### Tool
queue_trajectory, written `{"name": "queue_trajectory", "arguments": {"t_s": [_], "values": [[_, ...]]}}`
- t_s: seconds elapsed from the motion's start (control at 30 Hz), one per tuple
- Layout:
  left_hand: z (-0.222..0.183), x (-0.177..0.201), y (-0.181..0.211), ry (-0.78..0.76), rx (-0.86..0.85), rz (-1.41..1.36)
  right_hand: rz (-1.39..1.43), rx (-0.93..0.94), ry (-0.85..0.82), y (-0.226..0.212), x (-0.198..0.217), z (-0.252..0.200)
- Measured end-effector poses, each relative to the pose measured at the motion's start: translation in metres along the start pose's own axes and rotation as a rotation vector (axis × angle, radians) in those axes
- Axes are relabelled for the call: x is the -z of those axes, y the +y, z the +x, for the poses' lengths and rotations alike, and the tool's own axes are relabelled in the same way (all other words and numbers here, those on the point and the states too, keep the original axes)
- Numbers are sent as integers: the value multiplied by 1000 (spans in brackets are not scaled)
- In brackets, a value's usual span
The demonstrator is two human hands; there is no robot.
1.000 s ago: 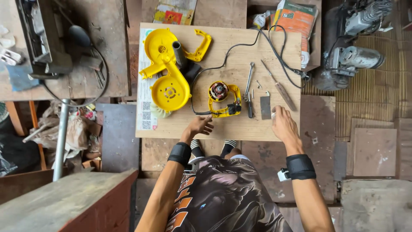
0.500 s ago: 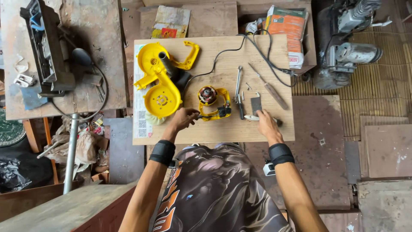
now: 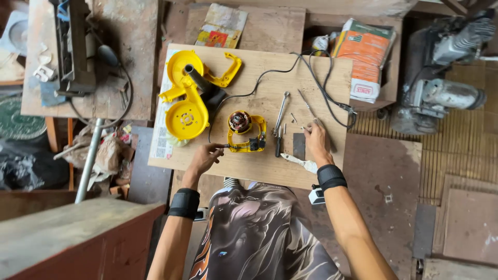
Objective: The person cleans a disassembled yellow power tool on a workbench. They brush dust from the yellow plastic fan housing with a white brush, set the housing aside, and use a screwdriver and wrench while working on the motor assembly, brushing debris from the motor and base parts.
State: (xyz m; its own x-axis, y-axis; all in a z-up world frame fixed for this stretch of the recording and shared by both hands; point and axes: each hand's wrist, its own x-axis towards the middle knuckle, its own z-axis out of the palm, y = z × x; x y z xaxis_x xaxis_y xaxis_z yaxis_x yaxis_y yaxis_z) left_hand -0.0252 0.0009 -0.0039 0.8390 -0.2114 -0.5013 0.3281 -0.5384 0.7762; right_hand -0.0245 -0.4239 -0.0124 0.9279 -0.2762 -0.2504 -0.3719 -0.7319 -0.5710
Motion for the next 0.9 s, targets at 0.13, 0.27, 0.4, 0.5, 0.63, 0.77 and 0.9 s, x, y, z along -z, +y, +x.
{"name": "queue_trajectory", "arguments": {"t_s": [0.13, 0.27, 0.4, 0.5, 0.63, 0.77, 0.9], "values": [[-23, -8, -3, 101, 21, -43, -84, 211, -5, 15, -18, 21], [-40, -2, 3, 154, 82, -26, -151, 199, -38, 10, -23, 25], [-26, -3, -8, 180, 185, 55, -100, 170, -1, 12, -20, 21], [-2, -5, -24, 75, 337, 126, 11, 112, -37, -29, 8, 1], [31, -11, -32, -26, 495, 139, 152, 253, 10, -45, 11, -11], [38, -16, -25, -96, 466, -119, 226, 327, 14, -91, 14, -38], [43, -30, -41, -51, 421, -327, 229, 219, -61, -101, -28, -46]]}}
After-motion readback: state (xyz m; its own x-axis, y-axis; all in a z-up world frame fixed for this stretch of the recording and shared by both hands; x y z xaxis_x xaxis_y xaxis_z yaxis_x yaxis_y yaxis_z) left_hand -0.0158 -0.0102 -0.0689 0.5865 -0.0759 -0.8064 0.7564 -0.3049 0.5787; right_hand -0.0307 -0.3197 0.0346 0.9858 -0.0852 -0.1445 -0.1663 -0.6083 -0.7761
